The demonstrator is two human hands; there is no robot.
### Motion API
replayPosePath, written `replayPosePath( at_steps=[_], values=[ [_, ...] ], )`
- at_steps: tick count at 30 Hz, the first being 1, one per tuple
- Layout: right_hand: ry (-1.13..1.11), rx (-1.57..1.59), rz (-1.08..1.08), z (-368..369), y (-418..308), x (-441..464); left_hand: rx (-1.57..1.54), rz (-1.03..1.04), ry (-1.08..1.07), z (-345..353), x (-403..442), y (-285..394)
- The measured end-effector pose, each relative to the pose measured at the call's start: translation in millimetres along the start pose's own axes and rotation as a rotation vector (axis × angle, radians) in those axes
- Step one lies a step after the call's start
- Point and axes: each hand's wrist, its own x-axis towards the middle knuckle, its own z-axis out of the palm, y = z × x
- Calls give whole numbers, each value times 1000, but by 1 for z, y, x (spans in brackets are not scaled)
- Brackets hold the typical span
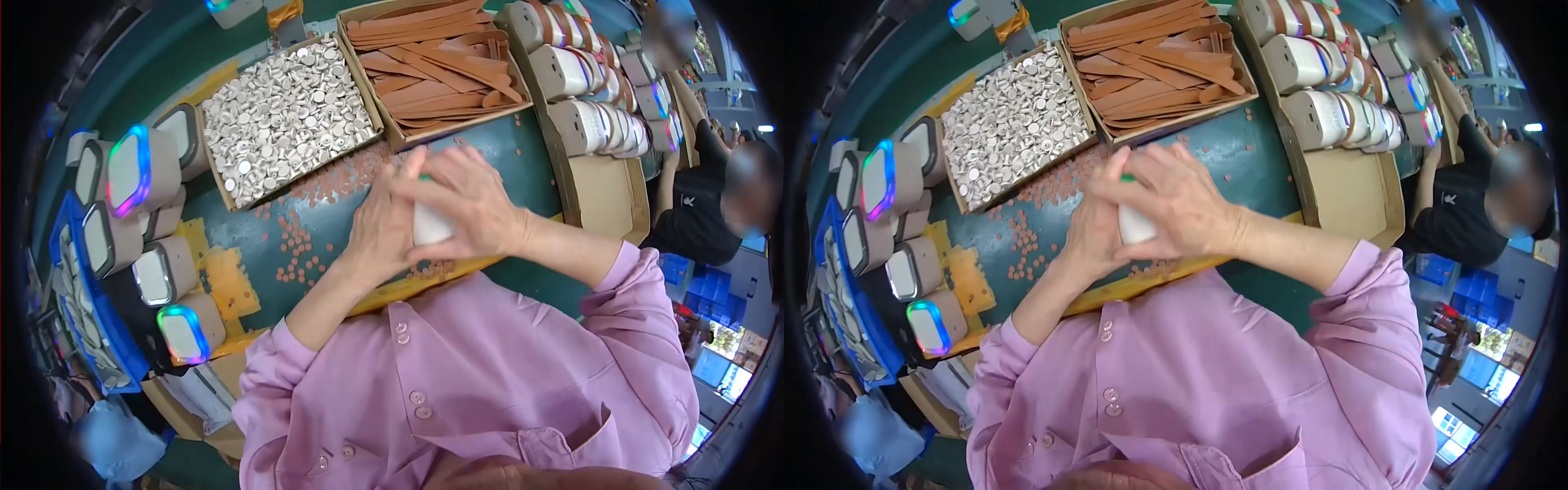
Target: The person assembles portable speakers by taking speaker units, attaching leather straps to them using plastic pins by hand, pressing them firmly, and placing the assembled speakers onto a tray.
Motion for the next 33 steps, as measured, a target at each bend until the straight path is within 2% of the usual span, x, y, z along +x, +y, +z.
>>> replayPosePath(
  at_steps=[4, 6, 7, 8, 9, 11, 12, 14, 16, 18, 19, 20, 22, 25, 28, 30, 31, 33],
  values=[
    [68, 27, -80, -11, 5, -1, 37, -25, -29, 2, 3, 9],
    [249, 33, -159, -33, 12, 16, 77, -96, -87, 4, 0, 16],
    [335, 46, -184, -48, 8, 21, 117, -36, -33, 3, 0, 22],
    [439, 617, 128, -80, -28, 25, 124, -55, -36, 2, -1, 26],
    [491, 972, -4, -83, -28, 17, 129, -77, -33, 3, -1, 30],
    [507, 988, -53, -49, -15, 9, 163, -77, -4, 7, -2, 33],
    [394, 841, 195, 1, -1, 7, 183, -90, -37, 9, -6, 31],
    [314, 1051, 321, -11, -1, 1, 232, -117, -61, 16, -6, 26],
    [299, 993, 360, -32, -4, -2, 203, -127, -74, 13, -4, 32],
    [244, 970, 512, -73, 8, -12, 127, -172, -51, 10, 4, 41],
    [255, 897, 416, -80, 14, -21, 96, -137, -23, 11, 4, 40],
    [268, 809, 331, -86, 20, -33, -6, -186, -29, 11, 7, 45],
    [185, 375, 227, -74, 40, -66, -222, -281, -55, 16, 16, 61],
    [165, 710, 467, -86, 25, -102, -497, -225, -140, 36, 38, 84],
    [248, 490, 544, -126, 32, -138, -799, -237, -292, 65, 54, 102],
    [319, 384, 642, -161, 50, -171, -539, -111, -414, 74, 62, 98],
    [359, 188, 721, -175, 65, -190, -461, -55, -400, 78, 63, 96],
    [348, -224, 899, -196, 96, -226, -429, -123, -476, 88, 64, 81]
  ],
)
